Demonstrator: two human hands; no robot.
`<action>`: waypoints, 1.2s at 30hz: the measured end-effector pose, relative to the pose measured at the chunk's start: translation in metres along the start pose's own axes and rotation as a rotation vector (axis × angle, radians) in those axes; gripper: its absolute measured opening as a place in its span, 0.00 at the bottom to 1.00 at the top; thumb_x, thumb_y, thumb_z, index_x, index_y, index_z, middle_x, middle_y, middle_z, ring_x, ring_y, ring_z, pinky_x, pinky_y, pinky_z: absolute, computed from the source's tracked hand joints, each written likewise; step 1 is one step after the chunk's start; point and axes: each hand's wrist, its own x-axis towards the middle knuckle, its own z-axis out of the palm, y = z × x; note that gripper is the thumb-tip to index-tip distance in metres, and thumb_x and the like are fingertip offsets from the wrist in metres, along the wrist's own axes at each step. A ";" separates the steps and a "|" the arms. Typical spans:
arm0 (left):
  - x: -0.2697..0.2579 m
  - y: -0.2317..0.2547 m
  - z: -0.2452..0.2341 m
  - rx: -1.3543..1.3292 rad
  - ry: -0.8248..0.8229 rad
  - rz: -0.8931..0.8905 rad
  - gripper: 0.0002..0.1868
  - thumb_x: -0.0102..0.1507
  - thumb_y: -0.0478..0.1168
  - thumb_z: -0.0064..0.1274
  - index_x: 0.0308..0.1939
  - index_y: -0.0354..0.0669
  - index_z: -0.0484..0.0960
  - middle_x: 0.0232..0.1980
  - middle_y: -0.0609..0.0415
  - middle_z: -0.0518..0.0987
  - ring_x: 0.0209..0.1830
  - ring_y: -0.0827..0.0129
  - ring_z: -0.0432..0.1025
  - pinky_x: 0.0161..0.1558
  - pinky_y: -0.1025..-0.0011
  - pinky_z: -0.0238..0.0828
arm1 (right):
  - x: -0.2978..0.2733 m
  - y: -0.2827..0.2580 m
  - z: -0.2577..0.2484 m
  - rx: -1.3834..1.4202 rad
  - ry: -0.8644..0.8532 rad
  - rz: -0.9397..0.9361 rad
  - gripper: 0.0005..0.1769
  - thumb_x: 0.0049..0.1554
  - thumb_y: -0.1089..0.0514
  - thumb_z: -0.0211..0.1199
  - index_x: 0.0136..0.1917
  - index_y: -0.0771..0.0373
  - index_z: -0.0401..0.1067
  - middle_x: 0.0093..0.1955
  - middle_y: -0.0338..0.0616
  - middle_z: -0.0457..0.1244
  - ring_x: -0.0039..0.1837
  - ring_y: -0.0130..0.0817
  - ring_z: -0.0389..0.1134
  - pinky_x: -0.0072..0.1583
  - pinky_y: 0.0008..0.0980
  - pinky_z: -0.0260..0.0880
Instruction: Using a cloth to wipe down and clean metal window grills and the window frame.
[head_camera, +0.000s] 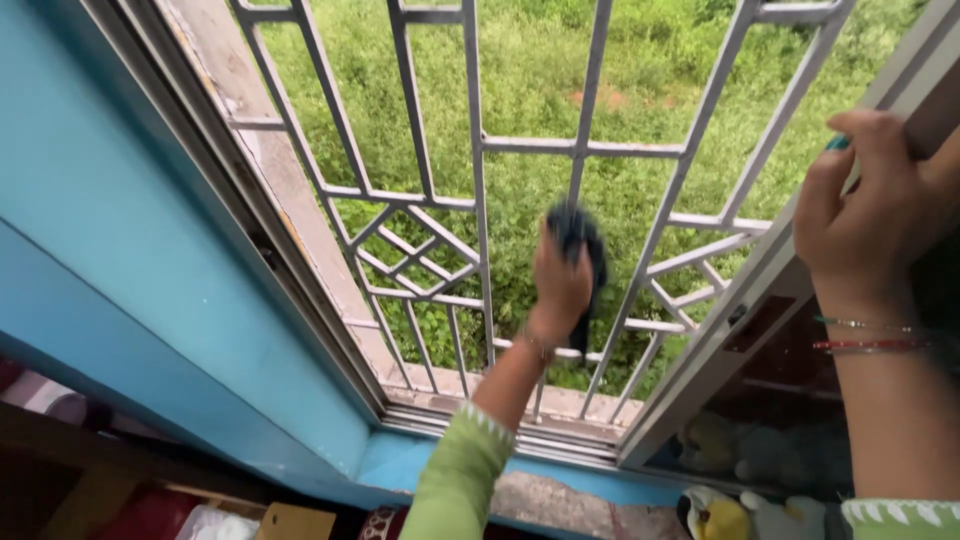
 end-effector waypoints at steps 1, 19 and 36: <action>0.028 0.019 0.004 0.002 -0.007 -0.012 0.36 0.63 0.34 0.51 0.74 0.24 0.57 0.55 0.30 0.78 0.53 0.37 0.74 0.58 0.45 0.68 | -0.007 0.009 0.009 0.003 -0.013 0.002 0.12 0.77 0.57 0.48 0.56 0.62 0.70 0.55 0.56 0.63 0.58 0.47 0.64 0.62 0.41 0.65; -0.141 -0.098 -0.016 -0.057 -0.154 -0.179 0.27 0.70 0.37 0.49 0.71 0.31 0.61 0.47 0.33 0.82 0.46 0.35 0.77 0.45 0.51 0.74 | -0.042 0.024 0.023 0.170 -0.103 0.110 0.16 0.71 0.63 0.48 0.67 0.63 0.72 0.51 0.50 0.59 0.52 0.47 0.61 0.54 0.39 0.60; -0.067 0.034 0.044 -0.472 0.039 -0.009 0.45 0.58 0.26 0.42 0.78 0.25 0.39 0.80 0.36 0.51 0.82 0.40 0.44 0.80 0.57 0.31 | -0.022 0.022 0.017 -0.090 -0.025 0.044 0.18 0.67 0.49 0.49 0.55 0.52 0.80 0.89 0.47 0.34 0.88 0.45 0.30 0.80 0.56 0.33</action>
